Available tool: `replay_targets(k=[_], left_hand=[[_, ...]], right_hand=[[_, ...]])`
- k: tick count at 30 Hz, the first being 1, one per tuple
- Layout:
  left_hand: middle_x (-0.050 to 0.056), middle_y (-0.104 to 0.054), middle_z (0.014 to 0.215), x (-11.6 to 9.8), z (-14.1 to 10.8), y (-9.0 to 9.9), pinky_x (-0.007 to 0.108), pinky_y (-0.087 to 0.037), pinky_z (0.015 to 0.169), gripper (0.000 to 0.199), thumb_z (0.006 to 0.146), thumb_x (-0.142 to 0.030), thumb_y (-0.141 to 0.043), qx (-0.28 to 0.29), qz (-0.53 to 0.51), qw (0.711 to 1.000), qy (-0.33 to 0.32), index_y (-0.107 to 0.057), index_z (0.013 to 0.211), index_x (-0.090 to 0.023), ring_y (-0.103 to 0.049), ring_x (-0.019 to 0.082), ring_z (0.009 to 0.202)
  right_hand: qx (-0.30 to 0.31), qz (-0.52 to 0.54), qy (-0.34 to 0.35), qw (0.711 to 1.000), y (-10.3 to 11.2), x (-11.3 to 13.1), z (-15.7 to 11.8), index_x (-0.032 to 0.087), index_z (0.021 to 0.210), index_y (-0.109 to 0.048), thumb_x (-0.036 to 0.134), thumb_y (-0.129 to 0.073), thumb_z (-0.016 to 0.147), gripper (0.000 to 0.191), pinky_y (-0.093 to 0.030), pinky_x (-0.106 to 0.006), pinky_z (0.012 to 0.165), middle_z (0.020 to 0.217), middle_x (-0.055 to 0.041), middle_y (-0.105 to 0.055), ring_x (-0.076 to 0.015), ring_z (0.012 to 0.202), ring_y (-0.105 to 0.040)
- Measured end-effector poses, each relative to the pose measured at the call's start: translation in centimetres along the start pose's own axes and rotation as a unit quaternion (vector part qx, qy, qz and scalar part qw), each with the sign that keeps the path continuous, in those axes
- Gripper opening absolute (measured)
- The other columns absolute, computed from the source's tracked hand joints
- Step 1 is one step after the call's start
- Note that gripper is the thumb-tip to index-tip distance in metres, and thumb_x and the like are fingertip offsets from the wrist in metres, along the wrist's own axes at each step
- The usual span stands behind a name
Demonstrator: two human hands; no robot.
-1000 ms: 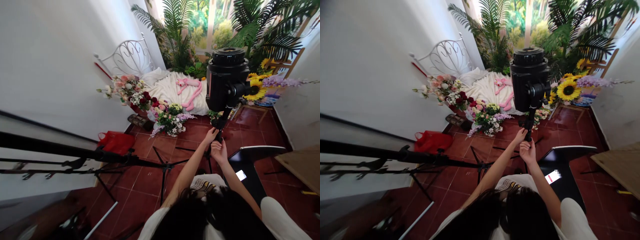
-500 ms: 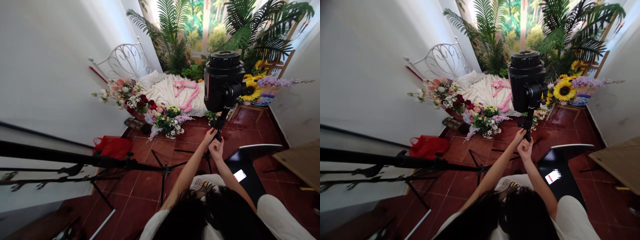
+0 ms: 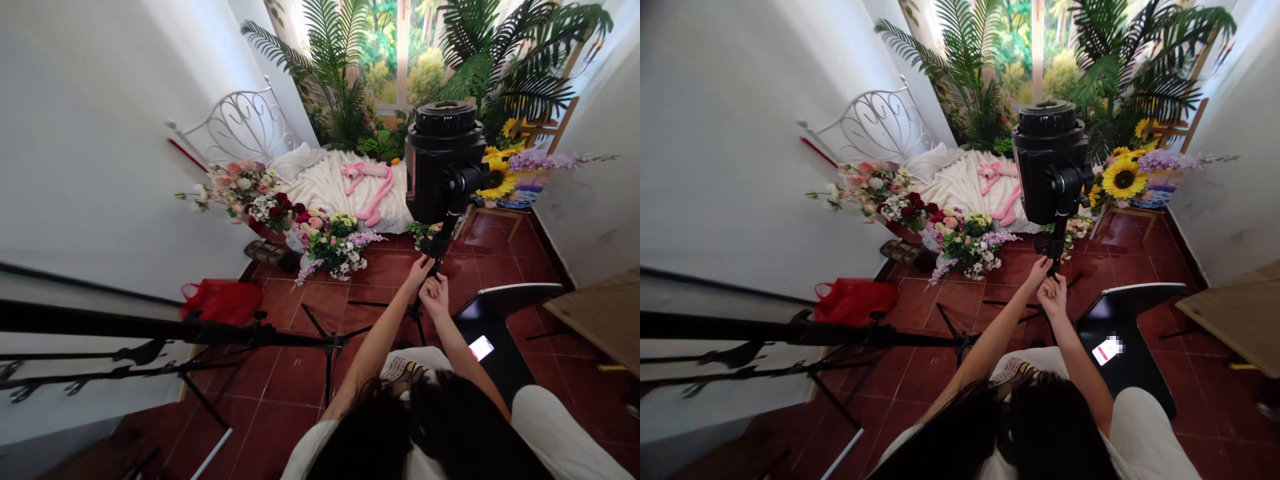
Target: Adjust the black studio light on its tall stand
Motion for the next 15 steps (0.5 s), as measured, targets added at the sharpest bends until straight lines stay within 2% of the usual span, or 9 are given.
replay_targets(k=[1,3,5,7,9,10,12,14,15], left_hand=[[0.009,-0.076,0.087,-0.1,-0.1,0.0,0.027,-0.050,0.081,0.059,0.065,-0.060,-0.082,0.002,0.005,1.000,0.002,-0.072,0.096,-0.011,-0.069,0.018,0.086],[0.009,-0.077,0.089,-0.1,-0.2,0.0,0.027,-0.049,0.079,0.063,0.064,-0.063,-0.081,0.007,0.021,1.000,0.001,-0.073,0.098,-0.011,-0.069,0.018,0.087],[0.009,-0.076,0.089,-0.2,-0.3,0.0,0.027,-0.049,0.078,0.066,0.063,-0.066,-0.080,0.008,0.029,1.000,-0.007,-0.073,0.099,-0.011,-0.068,0.018,0.086],[0.008,-0.076,0.088,-0.2,-0.3,0.0,0.027,-0.049,0.077,0.068,0.062,-0.069,-0.079,0.012,0.032,0.999,-0.019,-0.074,0.098,-0.012,-0.068,0.018,0.084],[0.008,-0.076,0.088,-0.3,-0.4,0.0,0.027,-0.049,0.077,0.069,0.061,-0.072,-0.077,0.017,0.033,0.999,-0.027,-0.074,0.097,-0.012,-0.068,0.017,0.082],[0.007,-0.076,0.087,-0.4,-0.4,-0.1,0.027,-0.050,0.077,0.070,0.060,-0.072,-0.077,0.019,0.033,0.999,-0.029,-0.074,0.096,-0.013,-0.068,0.017,0.082],[0.007,-0.076,0.087,-0.7,-0.6,-0.2,0.027,-0.050,0.077,0.069,0.059,-0.072,-0.077,0.019,0.033,0.999,-0.026,-0.074,0.094,-0.013,-0.068,0.018,0.082],[0.007,-0.076,0.087,-1.0,-0.8,-0.3,0.027,-0.050,0.078,0.066,0.058,-0.070,-0.079,0.012,0.031,0.999,-0.019,-0.074,0.092,-0.013,-0.068,0.018,0.082],[0.007,-0.076,0.087,-1.1,-0.9,-0.3,0.027,-0.050,0.078,0.065,0.058,-0.068,-0.081,0.007,0.026,1.000,-0.012,-0.074,0.091,-0.013,-0.068,0.018,0.083]], right_hand=[[-0.028,-0.086,0.028,0.996,0.0,0.4,0.1,0.024,0.056,-0.024,0.010,-0.055,0.088,0.046,-0.023,-0.019,0.034,0.040,0.0114,-0.024,-0.0053,0.035,-0.021],[-0.074,-0.265,0.059,0.960,-0.2,1.3,0.2,0.023,0.057,-0.021,0.005,-0.060,0.080,0.049,-0.023,-0.017,0.034,0.039,0.0122,-0.023,-0.0042,0.035,-0.019],[-0.095,-0.424,0.081,0.897,-0.3,2.0,0.2,0.023,0.057,-0.019,0.007,-0.066,0.072,0.052,-0.021,-0.016,0.034,0.038,0.0126,-0.022,-0.0038,0.035,-0.017],[-0.104,-0.564,0.128,0.809,-0.5,2.6,0.1,0.024,0.056,-0.021,0.013,-0.070,0.067,0.051,-0.018,-0.018,0.034,0.039,0.0128,-0.023,-0.0043,0.036,-0.015],[-0.100,-0.688,0.206,0.688,-0.8,3.1,-0.2,0.024,0.057,-0.025,0.019,-0.071,0.065,0.047,-0.017,-0.020,0.037,0.042,0.0120,-0.027,-0.0054,0.039,-0.018],[-0.091,-0.745,0.249,0.612,-1.0,3.3,-0.5,0.024,0.057,-0.026,0.021,-0.070,0.065,0.045,-0.019,-0.021,0.040,0.044,0.0112,-0.029,-0.0061,0.042,-0.021],[-0.059,-0.840,0.320,0.435,-1.5,3.5,-1.3,0.023,0.056,-0.026,0.022,-0.065,0.068,0.041,-0.022,-0.023,0.047,0.049,0.0089,-0.030,-0.0079,0.048,-0.026],[-0.007,-0.899,0.348,0.266,-1.8,3.4,-2.4,0.023,0.055,-0.027,0.019,-0.057,0.072,0.035,-0.024,-0.026,0.052,0.053,0.0062,-0.031,-0.0100,0.053,-0.030],[0.019,-0.915,0.349,0.201,-1.9,3.3,-3.0,0.022,0.056,-0.028,0.017,-0.054,0.075,0.033,-0.024,-0.027,0.054,0.054,0.0051,-0.032,-0.0110,0.054,-0.032]])
Point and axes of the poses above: each hand's wrist, its own z-axis towards the middle knuckle, its own y-axis out of the back of the hand, x = y × z, the point moved 1 cm from there along z, towards the middle knuckle
